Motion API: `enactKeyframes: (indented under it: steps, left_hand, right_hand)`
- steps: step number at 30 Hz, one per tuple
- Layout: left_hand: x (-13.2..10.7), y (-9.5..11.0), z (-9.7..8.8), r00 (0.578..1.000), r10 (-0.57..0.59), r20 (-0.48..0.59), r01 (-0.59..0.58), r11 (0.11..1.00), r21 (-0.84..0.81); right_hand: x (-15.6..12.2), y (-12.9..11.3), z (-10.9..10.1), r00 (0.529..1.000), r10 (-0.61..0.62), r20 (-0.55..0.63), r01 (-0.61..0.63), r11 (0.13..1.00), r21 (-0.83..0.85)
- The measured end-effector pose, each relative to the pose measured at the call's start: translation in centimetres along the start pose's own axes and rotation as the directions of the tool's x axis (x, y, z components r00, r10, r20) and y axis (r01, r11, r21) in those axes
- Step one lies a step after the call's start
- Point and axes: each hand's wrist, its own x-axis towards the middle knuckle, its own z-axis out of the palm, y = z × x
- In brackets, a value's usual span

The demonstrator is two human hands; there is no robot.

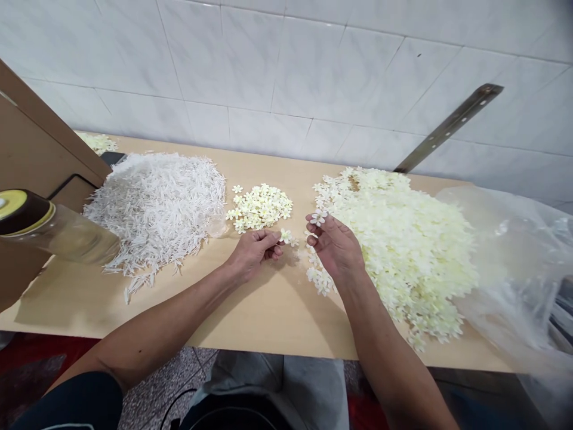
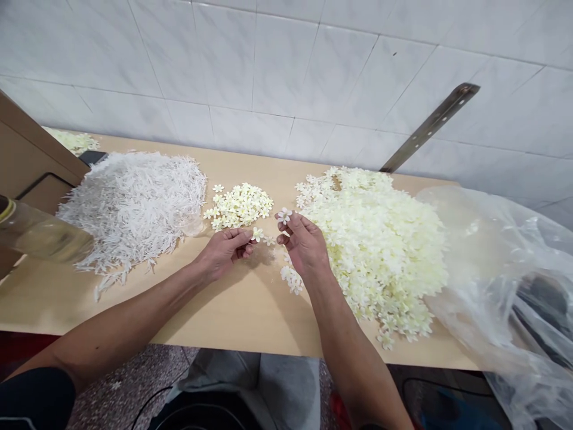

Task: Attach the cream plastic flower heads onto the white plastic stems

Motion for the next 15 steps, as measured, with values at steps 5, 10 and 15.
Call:
enactKeyframes:
  steps: [5,10,15]
  left_hand:
    - [0.0,-0.2,-0.1,1.0,-0.002,0.013,0.002,1.0,0.017]
    - [0.0,-0.1,0.0,1.0,0.006,0.014,-0.007,0.999,0.037]
    - [-0.3,0.0,0.3,1.0,0.004,0.013,-0.006,0.994,0.113]
  right_hand:
    - [-0.1,-0.7,-0.4,0.997,-0.063,0.051,0.069,0.992,-0.11]
    - [-0.6,-4.3,-3.3,0.962,-0.127,0.243,0.272,0.568,-0.777]
    - [-1.0,-6.6,-5.8,0.918,-0.044,0.394,0.396,0.053,-0.917]
